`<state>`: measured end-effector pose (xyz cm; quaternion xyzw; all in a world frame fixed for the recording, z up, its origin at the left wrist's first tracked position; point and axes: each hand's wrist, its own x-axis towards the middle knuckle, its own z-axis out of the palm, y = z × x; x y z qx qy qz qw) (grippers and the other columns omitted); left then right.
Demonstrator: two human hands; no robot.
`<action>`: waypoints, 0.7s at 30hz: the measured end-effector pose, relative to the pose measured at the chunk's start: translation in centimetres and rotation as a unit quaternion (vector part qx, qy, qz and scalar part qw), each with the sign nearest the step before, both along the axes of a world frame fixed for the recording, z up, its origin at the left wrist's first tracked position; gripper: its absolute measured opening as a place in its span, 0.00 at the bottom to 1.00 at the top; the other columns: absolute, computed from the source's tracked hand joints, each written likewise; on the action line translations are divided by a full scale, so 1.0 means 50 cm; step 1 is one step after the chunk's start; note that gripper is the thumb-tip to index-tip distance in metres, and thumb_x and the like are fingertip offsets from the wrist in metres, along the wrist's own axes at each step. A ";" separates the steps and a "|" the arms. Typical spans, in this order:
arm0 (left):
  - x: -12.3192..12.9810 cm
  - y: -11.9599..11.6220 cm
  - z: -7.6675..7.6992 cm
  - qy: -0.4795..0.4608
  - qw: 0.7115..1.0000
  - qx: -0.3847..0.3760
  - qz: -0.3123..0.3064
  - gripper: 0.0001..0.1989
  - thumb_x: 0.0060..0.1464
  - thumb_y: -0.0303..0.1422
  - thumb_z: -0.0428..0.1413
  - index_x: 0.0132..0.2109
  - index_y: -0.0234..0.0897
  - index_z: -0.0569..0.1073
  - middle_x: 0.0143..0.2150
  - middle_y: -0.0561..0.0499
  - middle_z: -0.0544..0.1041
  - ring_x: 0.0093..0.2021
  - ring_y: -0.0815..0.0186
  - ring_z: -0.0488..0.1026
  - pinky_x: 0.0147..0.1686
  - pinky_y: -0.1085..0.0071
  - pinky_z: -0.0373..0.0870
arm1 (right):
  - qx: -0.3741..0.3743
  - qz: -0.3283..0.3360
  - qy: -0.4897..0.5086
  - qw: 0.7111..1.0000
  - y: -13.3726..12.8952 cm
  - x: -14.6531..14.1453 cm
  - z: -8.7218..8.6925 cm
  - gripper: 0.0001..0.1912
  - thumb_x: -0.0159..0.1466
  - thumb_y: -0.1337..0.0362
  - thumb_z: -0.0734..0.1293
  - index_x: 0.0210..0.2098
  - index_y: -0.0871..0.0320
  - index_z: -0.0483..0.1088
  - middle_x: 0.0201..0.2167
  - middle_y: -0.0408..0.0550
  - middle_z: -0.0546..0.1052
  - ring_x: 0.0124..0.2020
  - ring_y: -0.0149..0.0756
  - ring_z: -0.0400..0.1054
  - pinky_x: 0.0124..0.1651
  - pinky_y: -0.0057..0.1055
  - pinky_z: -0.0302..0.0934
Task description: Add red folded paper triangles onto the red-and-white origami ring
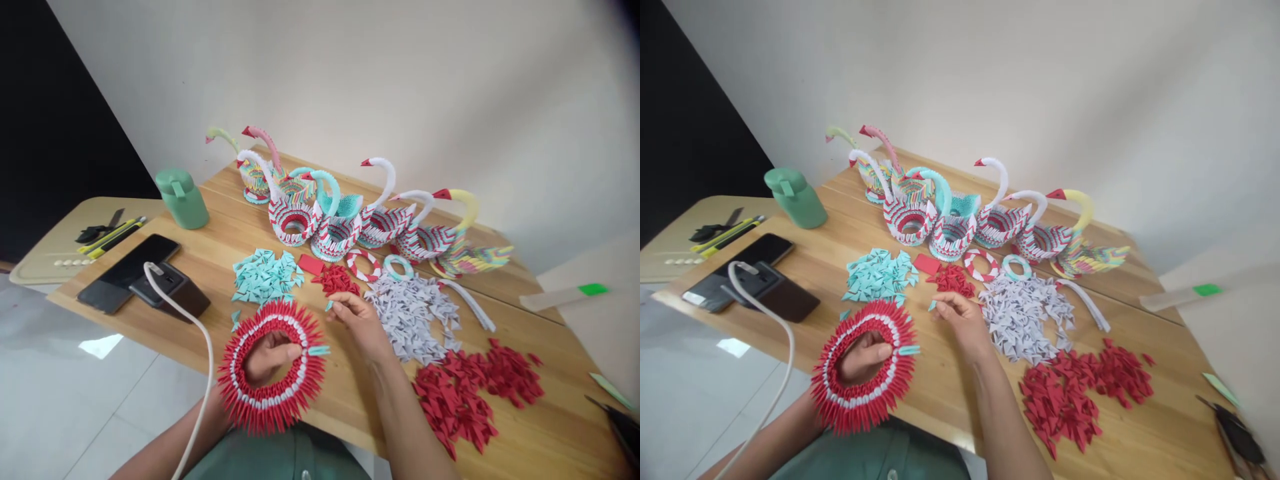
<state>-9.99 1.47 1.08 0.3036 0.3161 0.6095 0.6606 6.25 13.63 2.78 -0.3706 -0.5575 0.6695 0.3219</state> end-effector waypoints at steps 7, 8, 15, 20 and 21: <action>0.011 0.011 -0.022 -0.079 0.996 0.023 0.023 0.11 0.48 0.38 0.63 0.34 0.34 0.79 0.31 0.48 0.81 0.34 0.59 0.77 0.40 0.65 0.71 | -0.054 0.009 0.111 0.992 -0.033 0.016 0.017 0.08 0.60 0.57 0.71 0.32 0.55 0.71 0.25 0.40 0.75 0.25 0.29 0.69 0.32 0.26 0.64; 0.012 0.011 -0.025 -0.080 0.996 0.033 0.019 0.11 0.49 0.38 0.62 0.36 0.34 0.79 0.32 0.48 0.81 0.35 0.59 0.77 0.40 0.65 0.71 | -0.061 0.010 0.117 0.991 -0.036 0.016 0.019 0.08 0.60 0.58 0.71 0.33 0.54 0.71 0.25 0.40 0.76 0.25 0.29 0.69 0.32 0.26 0.64; 0.013 0.018 -0.050 -0.060 0.997 0.016 0.046 0.13 0.46 0.40 0.64 0.34 0.34 0.80 0.32 0.48 0.81 0.34 0.60 0.76 0.40 0.65 0.70 | -0.071 0.002 0.111 0.991 -0.040 0.017 0.026 0.09 0.56 0.61 0.74 0.34 0.55 0.73 0.26 0.41 0.78 0.25 0.30 0.72 0.30 0.26 0.66; 0.010 0.018 -0.044 -0.040 0.997 -0.010 0.066 0.12 0.45 0.39 0.65 0.35 0.36 0.79 0.32 0.50 0.81 0.36 0.61 0.76 0.43 0.66 0.69 | -0.058 -0.008 0.077 0.995 -0.040 0.018 0.028 0.09 0.54 0.60 0.76 0.31 0.55 0.74 0.25 0.42 0.79 0.26 0.31 0.72 0.33 0.28 0.67; 0.009 0.018 -0.039 -0.036 0.997 -0.017 0.065 0.12 0.44 0.39 0.66 0.34 0.35 0.79 0.32 0.50 0.81 0.36 0.61 0.76 0.43 0.66 0.69 | -0.047 -0.009 0.063 0.997 -0.041 0.018 0.028 0.09 0.54 0.60 0.76 0.31 0.55 0.74 0.25 0.42 0.79 0.27 0.32 0.73 0.34 0.28 0.66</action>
